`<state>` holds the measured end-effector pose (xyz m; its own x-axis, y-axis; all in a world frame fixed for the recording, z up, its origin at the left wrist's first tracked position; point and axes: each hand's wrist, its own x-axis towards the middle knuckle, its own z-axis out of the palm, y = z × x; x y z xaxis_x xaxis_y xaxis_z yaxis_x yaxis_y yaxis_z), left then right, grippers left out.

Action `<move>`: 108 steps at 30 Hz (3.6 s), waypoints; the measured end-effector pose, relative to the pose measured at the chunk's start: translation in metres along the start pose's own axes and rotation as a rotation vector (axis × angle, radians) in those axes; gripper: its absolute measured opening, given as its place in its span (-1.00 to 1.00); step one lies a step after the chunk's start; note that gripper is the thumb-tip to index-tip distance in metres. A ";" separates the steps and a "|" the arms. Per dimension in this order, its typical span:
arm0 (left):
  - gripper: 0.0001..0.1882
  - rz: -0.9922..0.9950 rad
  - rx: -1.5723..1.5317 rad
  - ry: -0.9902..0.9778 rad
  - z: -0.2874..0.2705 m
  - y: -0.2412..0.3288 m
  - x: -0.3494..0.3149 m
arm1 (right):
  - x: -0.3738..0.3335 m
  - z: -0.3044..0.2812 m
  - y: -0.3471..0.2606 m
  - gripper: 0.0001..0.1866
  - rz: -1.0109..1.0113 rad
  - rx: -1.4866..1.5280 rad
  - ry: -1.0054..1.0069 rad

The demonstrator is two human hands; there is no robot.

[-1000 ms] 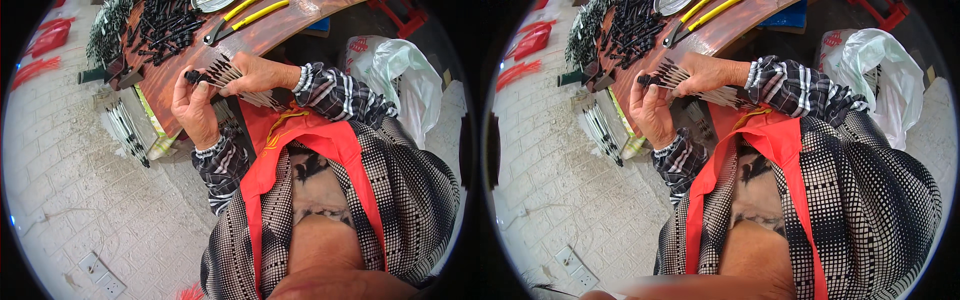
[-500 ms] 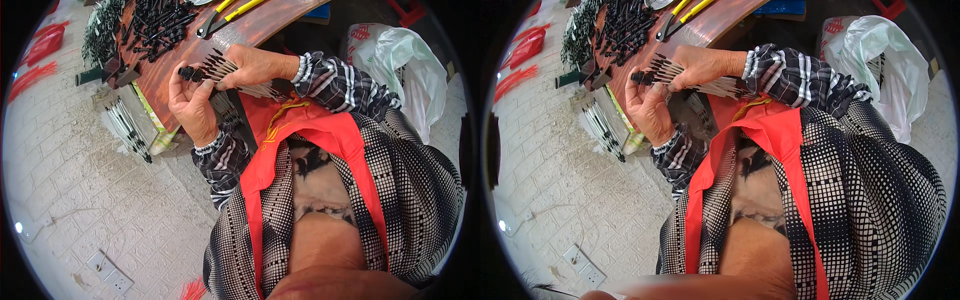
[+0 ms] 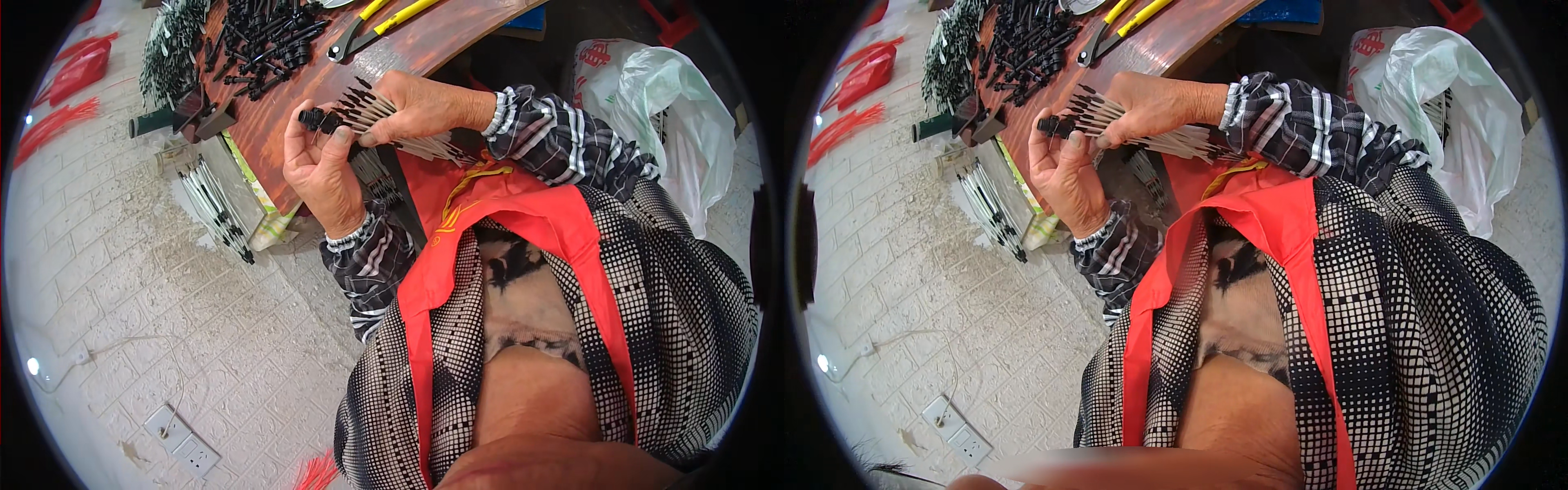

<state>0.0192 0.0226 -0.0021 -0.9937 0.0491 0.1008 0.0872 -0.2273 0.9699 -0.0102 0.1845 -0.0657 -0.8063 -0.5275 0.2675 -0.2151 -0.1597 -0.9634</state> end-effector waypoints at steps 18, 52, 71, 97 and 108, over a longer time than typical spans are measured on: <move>-0.56 0.041 -0.005 0.073 0.004 -0.006 0.000 | -0.003 0.004 -0.001 -0.65 -0.041 0.012 0.048; -0.59 0.076 0.071 0.086 0.017 0.002 0.001 | -0.003 0.001 -0.004 -0.70 -0.073 -0.013 0.027; -0.60 0.114 -0.095 0.108 0.019 -0.014 0.000 | -0.002 0.004 -0.002 -0.62 -0.119 -0.027 0.123; -0.67 0.068 -0.269 0.115 0.005 -0.018 0.000 | -0.001 0.018 -0.005 -0.73 0.002 0.088 0.266; -0.73 0.013 -0.105 0.183 0.004 -0.008 0.002 | 0.000 0.012 -0.012 -0.75 0.047 0.051 0.237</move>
<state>0.0169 0.0279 -0.0087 -0.9896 -0.1298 0.0620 0.1019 -0.3278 0.9392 -0.0007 0.1768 -0.0537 -0.9229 -0.3258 0.2053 -0.1509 -0.1845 -0.9712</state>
